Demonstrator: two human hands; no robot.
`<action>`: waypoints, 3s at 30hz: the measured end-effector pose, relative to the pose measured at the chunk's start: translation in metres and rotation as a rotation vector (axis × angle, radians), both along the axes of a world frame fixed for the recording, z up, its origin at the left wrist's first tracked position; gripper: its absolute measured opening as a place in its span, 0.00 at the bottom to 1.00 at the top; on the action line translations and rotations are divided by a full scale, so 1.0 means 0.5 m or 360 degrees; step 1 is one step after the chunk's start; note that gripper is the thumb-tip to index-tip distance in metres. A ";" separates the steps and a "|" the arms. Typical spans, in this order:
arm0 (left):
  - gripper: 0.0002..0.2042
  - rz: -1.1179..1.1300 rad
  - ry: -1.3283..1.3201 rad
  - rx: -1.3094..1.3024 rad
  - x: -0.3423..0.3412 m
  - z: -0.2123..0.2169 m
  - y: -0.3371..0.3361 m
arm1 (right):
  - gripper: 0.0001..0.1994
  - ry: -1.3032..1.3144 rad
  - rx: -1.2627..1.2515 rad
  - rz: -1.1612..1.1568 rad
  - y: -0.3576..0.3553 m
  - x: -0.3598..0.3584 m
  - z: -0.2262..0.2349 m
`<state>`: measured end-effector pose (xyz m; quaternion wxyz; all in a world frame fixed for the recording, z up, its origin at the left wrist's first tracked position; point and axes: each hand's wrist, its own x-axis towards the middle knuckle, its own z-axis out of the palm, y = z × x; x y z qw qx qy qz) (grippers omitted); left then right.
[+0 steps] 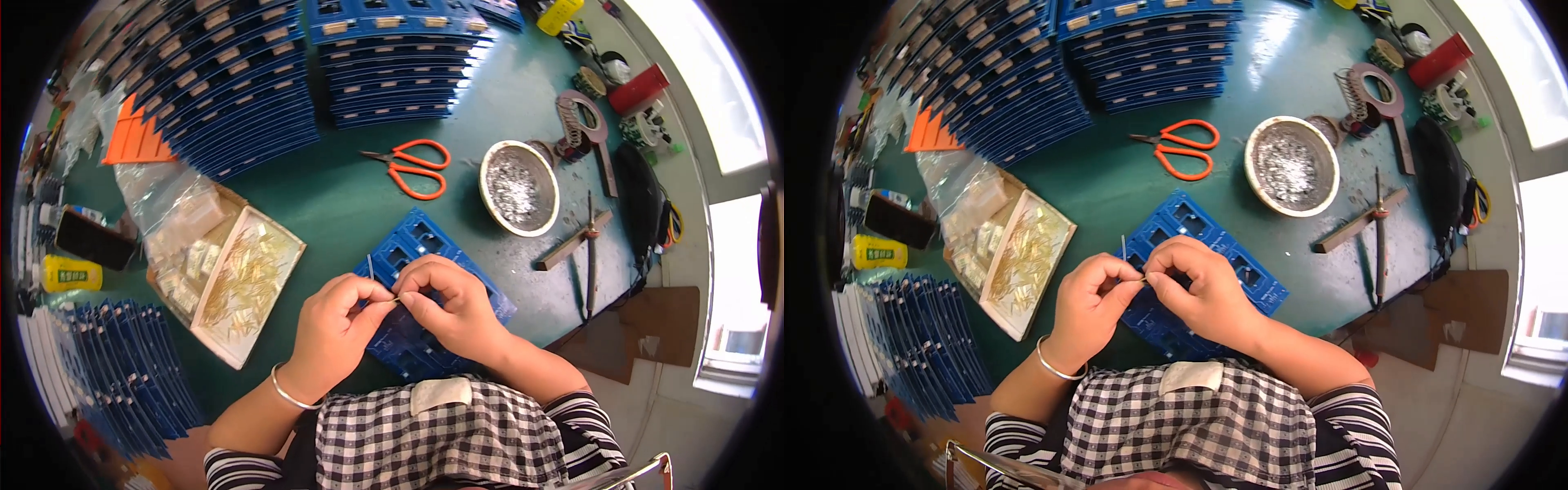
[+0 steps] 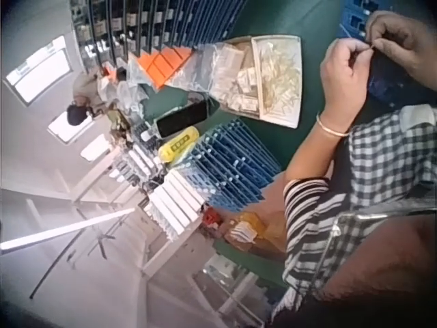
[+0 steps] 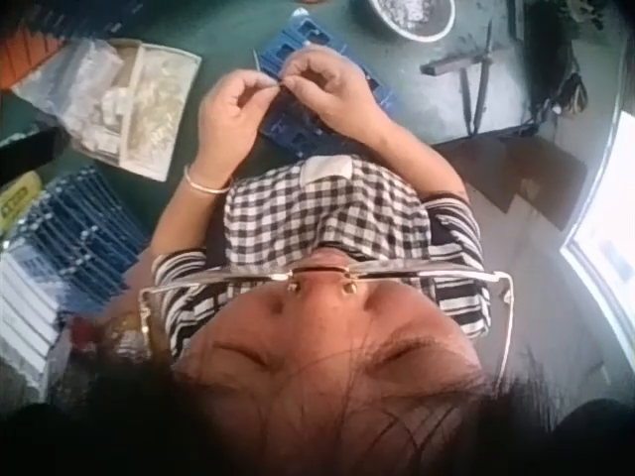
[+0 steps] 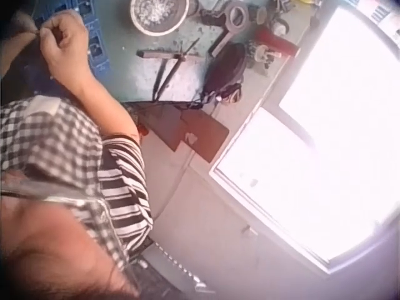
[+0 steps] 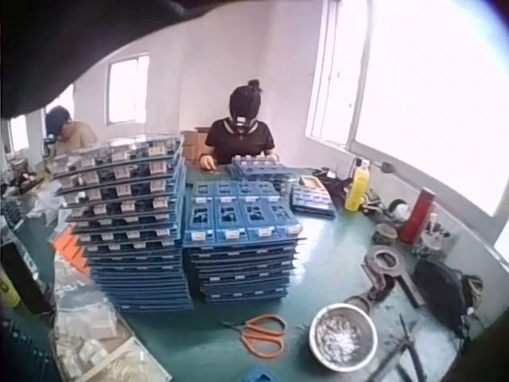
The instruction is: The person inserts small metal components into blue plastic housings by hand at an assembly workbench.
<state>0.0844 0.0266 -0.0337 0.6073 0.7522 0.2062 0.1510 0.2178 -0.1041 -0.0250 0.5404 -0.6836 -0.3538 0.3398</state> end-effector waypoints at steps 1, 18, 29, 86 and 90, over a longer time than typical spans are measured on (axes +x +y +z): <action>0.04 -0.0005 0.0011 0.0099 -0.001 0.002 0.000 | 0.02 -0.0067 0.0030 -0.0023 -0.008 0.006 0.001; 0.04 0.0106 0.0036 0.0072 -0.027 -0.012 0.034 | 0.04 -0.0877 -0.0422 -0.0362 -0.142 0.072 -0.030; 0.04 0.0076 0.0026 0.0112 -0.027 -0.015 0.025 | 0.04 -0.0704 -0.0465 -0.0361 -0.160 0.069 -0.028; 0.04 -0.0302 -0.0181 -0.1008 -0.070 -0.020 -0.014 | 0.15 -0.1063 0.0518 0.0676 0.011 0.013 0.040; 0.04 -0.0432 -0.0126 -0.0735 -0.072 -0.011 -0.010 | 0.09 -0.0797 0.0502 0.0902 0.013 0.025 0.053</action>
